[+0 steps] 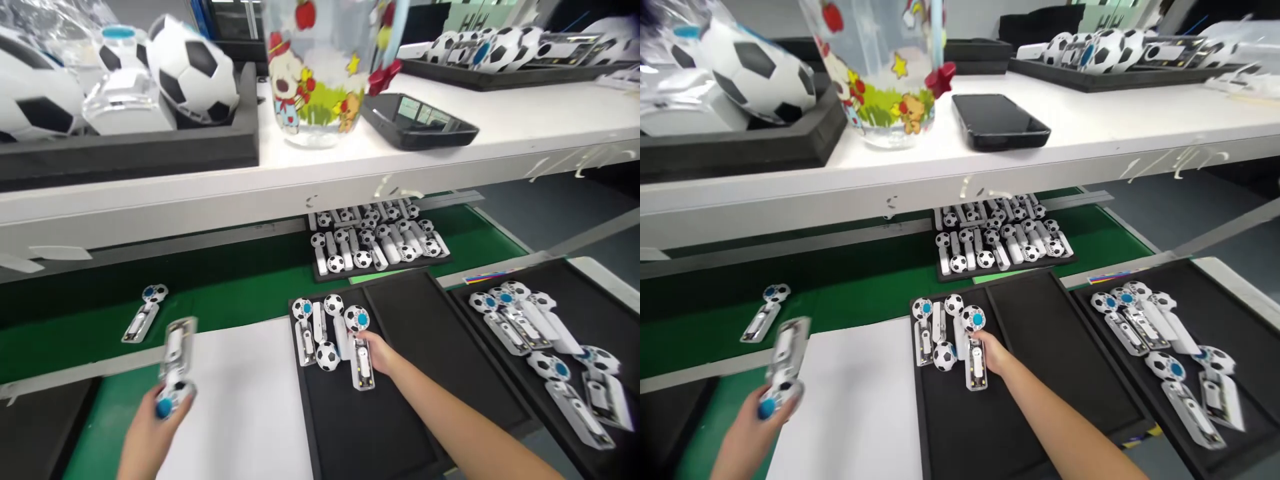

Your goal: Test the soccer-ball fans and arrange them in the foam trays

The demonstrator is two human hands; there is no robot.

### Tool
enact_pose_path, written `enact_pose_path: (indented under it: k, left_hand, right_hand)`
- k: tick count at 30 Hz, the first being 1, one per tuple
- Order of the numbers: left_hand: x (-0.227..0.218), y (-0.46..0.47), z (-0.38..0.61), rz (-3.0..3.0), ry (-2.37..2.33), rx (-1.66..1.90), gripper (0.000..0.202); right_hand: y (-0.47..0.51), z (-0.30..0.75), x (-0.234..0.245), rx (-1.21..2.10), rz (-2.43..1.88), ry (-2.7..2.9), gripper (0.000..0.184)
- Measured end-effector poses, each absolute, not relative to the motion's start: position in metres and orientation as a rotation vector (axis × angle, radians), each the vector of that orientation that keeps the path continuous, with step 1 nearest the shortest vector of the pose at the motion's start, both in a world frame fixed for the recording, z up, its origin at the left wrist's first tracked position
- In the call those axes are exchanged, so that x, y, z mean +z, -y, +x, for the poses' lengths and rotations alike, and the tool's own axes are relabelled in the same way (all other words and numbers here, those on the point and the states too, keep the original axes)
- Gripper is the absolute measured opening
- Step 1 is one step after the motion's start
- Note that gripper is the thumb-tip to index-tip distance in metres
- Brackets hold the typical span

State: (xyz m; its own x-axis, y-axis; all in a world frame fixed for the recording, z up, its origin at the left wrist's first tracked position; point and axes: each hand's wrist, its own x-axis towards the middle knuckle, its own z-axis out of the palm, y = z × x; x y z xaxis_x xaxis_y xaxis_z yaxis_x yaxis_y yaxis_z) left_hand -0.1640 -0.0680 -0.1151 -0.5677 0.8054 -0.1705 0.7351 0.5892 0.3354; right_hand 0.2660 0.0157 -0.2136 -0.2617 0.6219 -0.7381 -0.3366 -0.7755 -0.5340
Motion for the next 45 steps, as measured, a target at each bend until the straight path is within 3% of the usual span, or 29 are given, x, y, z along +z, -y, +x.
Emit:
enact_pose_path:
  k: [2,6,9,12,16,21,25,31,38,42,45]
  left_hand:
    - [-0.086,0.041,-0.104,1.485,-2.266,0.379,0.059]
    - [-0.039,-0.024,0.031,1.774,-1.969,0.328,0.052]
    - [-0.024,-0.069,0.104,1.817,-1.785,0.165,0.039]
    - [-0.023,-0.111,0.142,1.777,-1.628,-0.062,0.035]
    - [-0.040,-0.148,0.177,1.654,-1.548,-0.374,0.041]
    - [-0.069,-0.162,0.213,1.551,-1.627,-0.567,0.030]
    - [-0.071,-0.164,0.213,1.561,-1.674,-0.483,0.033]
    - [-0.092,-0.087,0.198,1.564,-1.858,-0.185,0.062]
    - [-0.168,0.006,0.218,1.459,-1.785,0.050,0.057]
    - [-0.180,0.009,0.220,1.491,-1.807,0.057,0.056]
    - [-0.173,0.005,0.211,1.495,-1.944,-0.011,0.057]
  right_hand:
    - [-0.011,0.272,-0.212,2.110,-1.362,0.375,0.028]
    - [-0.002,0.276,-0.215,2.133,-1.287,0.446,0.022]
    - [0.004,0.274,-0.218,2.130,-1.226,0.498,0.017]
    - [0.013,0.281,-0.216,2.154,-1.189,0.507,0.027]
    - [0.038,0.302,-0.209,2.195,-1.171,0.467,0.038]
    - [0.074,0.332,-0.199,2.213,-1.182,0.398,0.036]
    - [0.090,0.355,-0.192,2.154,-1.214,0.372,0.033]
    - [0.089,0.385,-0.184,2.082,-1.244,0.309,0.031]
    - [0.064,0.390,-0.174,2.002,-1.098,0.102,0.036]
    - [0.053,0.386,-0.161,1.993,-1.099,0.043,0.029]
    - [0.048,0.384,-0.149,2.024,-1.130,-0.016,0.036]
